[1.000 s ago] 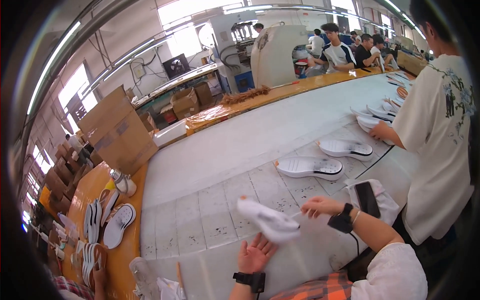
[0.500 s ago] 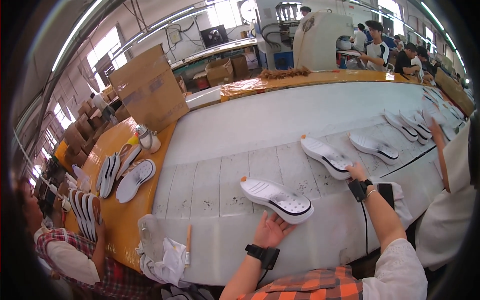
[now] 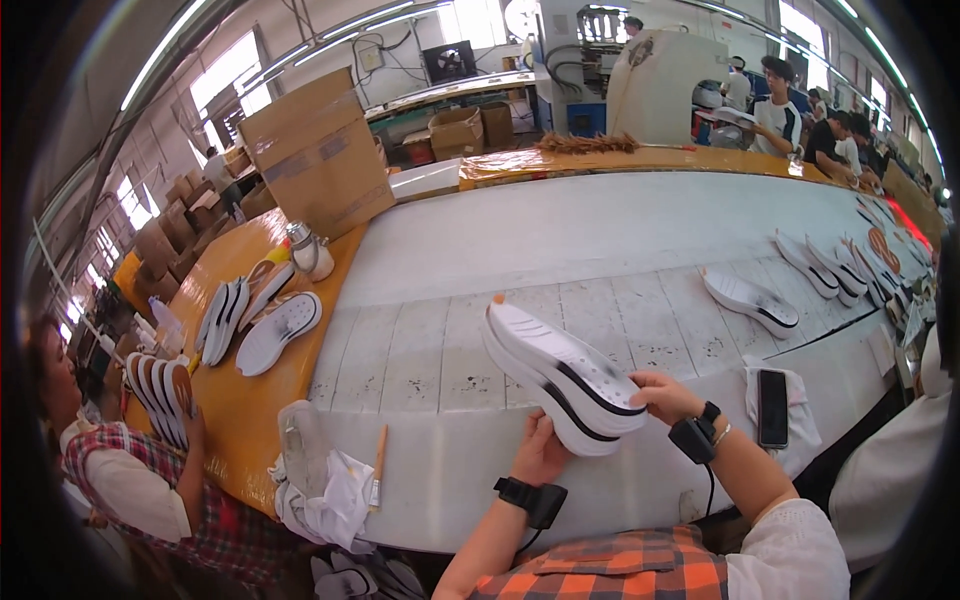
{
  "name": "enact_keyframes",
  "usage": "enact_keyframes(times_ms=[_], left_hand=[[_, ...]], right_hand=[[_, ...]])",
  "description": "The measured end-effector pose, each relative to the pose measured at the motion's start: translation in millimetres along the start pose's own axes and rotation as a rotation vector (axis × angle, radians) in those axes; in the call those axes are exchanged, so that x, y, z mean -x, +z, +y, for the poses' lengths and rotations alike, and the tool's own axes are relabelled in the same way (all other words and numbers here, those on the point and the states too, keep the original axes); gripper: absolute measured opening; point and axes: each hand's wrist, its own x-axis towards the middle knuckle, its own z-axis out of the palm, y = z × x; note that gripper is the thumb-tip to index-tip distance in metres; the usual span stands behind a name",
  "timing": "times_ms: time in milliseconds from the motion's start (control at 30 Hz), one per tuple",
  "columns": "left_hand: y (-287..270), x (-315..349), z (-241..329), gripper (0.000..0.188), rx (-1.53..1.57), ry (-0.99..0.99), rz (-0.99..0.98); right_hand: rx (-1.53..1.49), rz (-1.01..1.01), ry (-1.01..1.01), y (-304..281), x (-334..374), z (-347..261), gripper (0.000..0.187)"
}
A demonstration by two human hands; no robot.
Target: Inspecting and sorting shoe soles on a production line.
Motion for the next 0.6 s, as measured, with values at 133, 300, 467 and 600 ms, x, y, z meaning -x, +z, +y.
enact_keyframes(times_ms=[133,300,467,600], left_hand=[[21.8,14.3,16.0,0.028,-0.091,0.063,-0.047],[43.7,21.2,22.8,0.050,-0.191,0.072,-0.128],[63.9,25.2,23.7,0.075,-0.234,0.120,-0.152],[58.6,31.1,22.4,0.092,-0.316,0.118,-0.237]], right_hand=[[-0.193,-0.170,0.022,10.2,27.6,8.5,0.052],[-0.561,-0.262,0.055,28.9,39.2,35.3,0.057],[-0.892,-0.246,0.046,40.4,49.7,65.4,0.042],[-0.922,-0.128,0.064,42.7,52.6,69.4,0.037]])
